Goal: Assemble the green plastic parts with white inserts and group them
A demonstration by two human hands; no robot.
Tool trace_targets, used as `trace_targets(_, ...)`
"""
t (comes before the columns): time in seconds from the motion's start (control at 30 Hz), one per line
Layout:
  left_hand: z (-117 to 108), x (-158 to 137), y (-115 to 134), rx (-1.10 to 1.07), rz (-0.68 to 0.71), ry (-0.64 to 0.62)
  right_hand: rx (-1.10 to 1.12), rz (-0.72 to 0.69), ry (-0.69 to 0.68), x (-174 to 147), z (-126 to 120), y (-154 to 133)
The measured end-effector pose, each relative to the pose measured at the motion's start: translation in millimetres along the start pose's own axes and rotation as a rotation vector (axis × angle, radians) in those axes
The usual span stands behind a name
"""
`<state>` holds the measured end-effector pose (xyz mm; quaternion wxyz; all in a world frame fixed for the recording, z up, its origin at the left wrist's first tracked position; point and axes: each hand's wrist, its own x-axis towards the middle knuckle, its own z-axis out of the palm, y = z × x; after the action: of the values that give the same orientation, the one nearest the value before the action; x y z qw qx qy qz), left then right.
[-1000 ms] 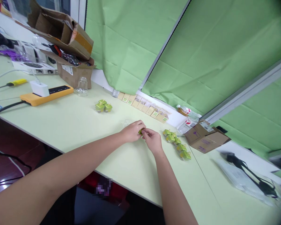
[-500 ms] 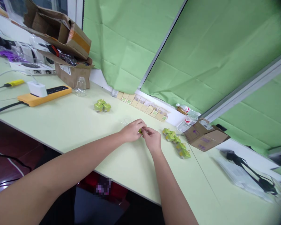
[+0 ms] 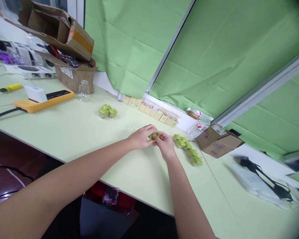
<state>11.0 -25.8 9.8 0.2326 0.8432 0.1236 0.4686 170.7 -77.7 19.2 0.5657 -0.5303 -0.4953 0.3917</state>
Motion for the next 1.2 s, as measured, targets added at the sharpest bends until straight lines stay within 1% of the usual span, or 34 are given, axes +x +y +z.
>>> trace_targets(0.07, 0.3, 0.3, 1.0, -0.061, -0.029, -0.010, 0.052, 0.027, -0.043, -0.4, -2.2, -0.7)
trace_targets(0.13, 2.0, 1.5, -0.2, -0.158, -0.102, 0.004, 0.108, 0.054, -0.069, -1.2, -4.0, -2.0)
trace_targets(0.17, 3.0, 2.6, -1.6, -0.225, -0.165, 0.025, 0.132, 0.066, -0.073, -1.6, -4.6, -2.9)
trace_targets(0.23, 4.6, 5.6, -5.3, -0.395, -0.347, 0.052, 0.167, 0.081, -0.079, -2.3, -4.9, -4.7)
trace_targets(0.33, 3.7, 9.6, -9.3, -0.655, -0.634, -0.007, 0.204, 0.084, -0.098, -3.0, -4.4, -7.2)
trace_targets(0.4, 1.6, 10.5, -9.5, -0.780, -0.729, -0.043, 0.221, 0.084, -0.089, -3.3, -4.0, -8.5)
trace_targets(0.5, -0.7, 10.0, -8.6, -0.850, -0.748, -0.015, 0.227, 0.089, -0.067, -3.7, -3.3, -9.9)
trace_targets(0.63, -1.7, 10.4, -10.7, -0.785, -0.751, 0.006, 0.229, 0.079, -0.090, -4.9, 0.8, -11.2)
trace_targets(0.73, -3.3, 11.9, -13.9, -0.807, -0.784, 0.018, 0.248, 0.035, -0.095, -5.8, 5.4, -11.9)
trace_targets(0.87, -4.9, 12.1, -17.3, -0.827, -0.812, 0.018, 0.229, -0.004, -0.086, -5.9, 8.3, -10.6)
trace_targets(1.0, -4.4, 8.7, -20.0, -0.835, -0.860, -0.012, 0.174, 0.009, -0.075, -5.0, 7.4, -8.1)
trace_targets(1.07, -4.1, 6.7, -20.9, -0.885, -0.885, -0.030, 0.156, 0.017, -0.076, -4.8, 7.0, -7.8)
trace_targets(1.2, -4.8, 4.3, -20.1, -1.103, -0.889, -0.087, 0.193, 0.033, -0.081, -5.1, 7.9, -8.3)
